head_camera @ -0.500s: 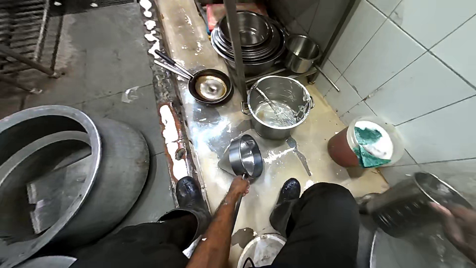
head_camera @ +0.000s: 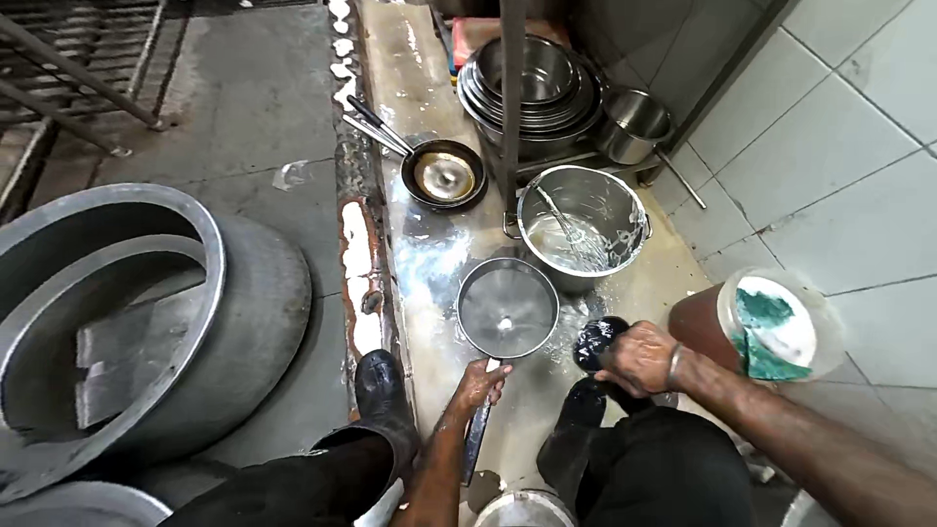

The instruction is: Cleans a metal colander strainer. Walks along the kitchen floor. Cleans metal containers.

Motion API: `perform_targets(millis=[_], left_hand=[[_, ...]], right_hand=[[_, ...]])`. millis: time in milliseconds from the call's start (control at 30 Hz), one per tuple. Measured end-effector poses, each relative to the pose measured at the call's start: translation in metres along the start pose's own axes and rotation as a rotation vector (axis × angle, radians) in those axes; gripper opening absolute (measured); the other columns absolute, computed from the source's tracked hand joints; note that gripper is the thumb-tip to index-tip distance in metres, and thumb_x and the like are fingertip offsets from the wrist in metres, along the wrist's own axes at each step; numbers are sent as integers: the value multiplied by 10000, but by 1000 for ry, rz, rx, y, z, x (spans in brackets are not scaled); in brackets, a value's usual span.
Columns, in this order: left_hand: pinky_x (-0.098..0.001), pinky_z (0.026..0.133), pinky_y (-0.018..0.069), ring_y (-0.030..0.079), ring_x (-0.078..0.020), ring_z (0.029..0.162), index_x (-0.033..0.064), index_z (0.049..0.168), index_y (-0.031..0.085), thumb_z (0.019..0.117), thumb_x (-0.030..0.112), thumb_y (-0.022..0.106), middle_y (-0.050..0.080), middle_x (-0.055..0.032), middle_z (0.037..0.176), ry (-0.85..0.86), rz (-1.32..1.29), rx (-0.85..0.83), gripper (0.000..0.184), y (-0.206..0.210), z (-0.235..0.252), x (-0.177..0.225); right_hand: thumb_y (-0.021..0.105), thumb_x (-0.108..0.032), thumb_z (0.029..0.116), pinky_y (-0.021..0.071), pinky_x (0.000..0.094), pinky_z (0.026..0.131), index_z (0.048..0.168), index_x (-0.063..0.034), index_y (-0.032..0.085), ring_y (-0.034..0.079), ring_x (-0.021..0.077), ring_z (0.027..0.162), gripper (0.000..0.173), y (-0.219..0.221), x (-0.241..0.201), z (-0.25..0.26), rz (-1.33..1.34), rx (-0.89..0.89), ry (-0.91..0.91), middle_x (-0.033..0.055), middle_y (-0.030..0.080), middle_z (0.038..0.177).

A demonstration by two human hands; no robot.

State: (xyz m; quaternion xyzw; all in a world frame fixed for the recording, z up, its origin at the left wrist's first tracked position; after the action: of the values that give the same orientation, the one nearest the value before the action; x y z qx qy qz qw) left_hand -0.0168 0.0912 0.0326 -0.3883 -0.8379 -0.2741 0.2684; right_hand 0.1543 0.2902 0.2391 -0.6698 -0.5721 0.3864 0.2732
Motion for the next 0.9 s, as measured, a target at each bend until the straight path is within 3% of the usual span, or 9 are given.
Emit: perform_targets(millis=[100,300,400,500,733,833,900], left_hand=[[-251,429,499,527,-114,425,-6,1012,577,997,139,682,532,-23,579,-14,-70,-5,180,-1,6,-8],[-254,461,511,541,-113,455,17,1031,580,1004,141,662,549,-16,606,-67,3,-36,152,-11,6,-3],[-258,493,540,583,-117,481,5,989,594,1015,83,608,594,-21,623,-50,2,-44,84,-14,3,1],[-238,481,528,568,-105,477,17,1014,600,989,119,678,577,-10,630,-51,3,-34,131,-16,2,3],[-226,467,488,527,-89,474,24,1069,576,988,179,712,541,-2,634,-50,-123,11,222,-14,4,10],[-226,474,489,519,-86,478,29,1121,555,1010,204,685,533,-1,647,-48,-126,6,244,-12,4,20],[-228,489,490,517,-86,492,26,1159,552,1022,215,666,533,-3,667,-47,-120,10,260,-9,3,28]], right_hand=[[398,-500,1076,511,608,755,963,-77,707,693,380,859,536,-11,-33,48,4,-171,-98,153,696,847],[384,-507,1080,513,583,781,982,-78,706,688,354,891,546,-44,-77,125,0,-207,-218,143,694,880],[420,-501,1072,506,604,785,958,-79,715,687,364,911,528,-65,-88,163,37,-233,-187,149,703,895],[401,-513,1081,520,620,816,1008,-87,721,693,373,974,538,-78,-72,193,84,-233,-73,157,717,963],[338,-536,1092,522,619,844,1014,-64,711,691,390,1025,606,-101,-3,168,166,-124,337,189,717,1007],[359,-530,1090,520,621,862,1022,-52,714,692,385,1013,600,-85,-8,142,207,-180,330,192,716,1004],[401,-483,1096,526,604,817,967,-32,704,688,364,907,559,-71,-23,131,321,-155,249,184,692,906]])
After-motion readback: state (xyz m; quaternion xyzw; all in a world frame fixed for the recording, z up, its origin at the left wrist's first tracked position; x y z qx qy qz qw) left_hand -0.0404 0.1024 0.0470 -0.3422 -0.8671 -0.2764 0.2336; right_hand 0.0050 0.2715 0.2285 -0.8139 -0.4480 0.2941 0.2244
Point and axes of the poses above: each hand's wrist, its own z-axis towards the middle knuckle, its own y-axis out of the palm, x = y × z, the point moved 7 cm from there along z, towards the middle knuckle
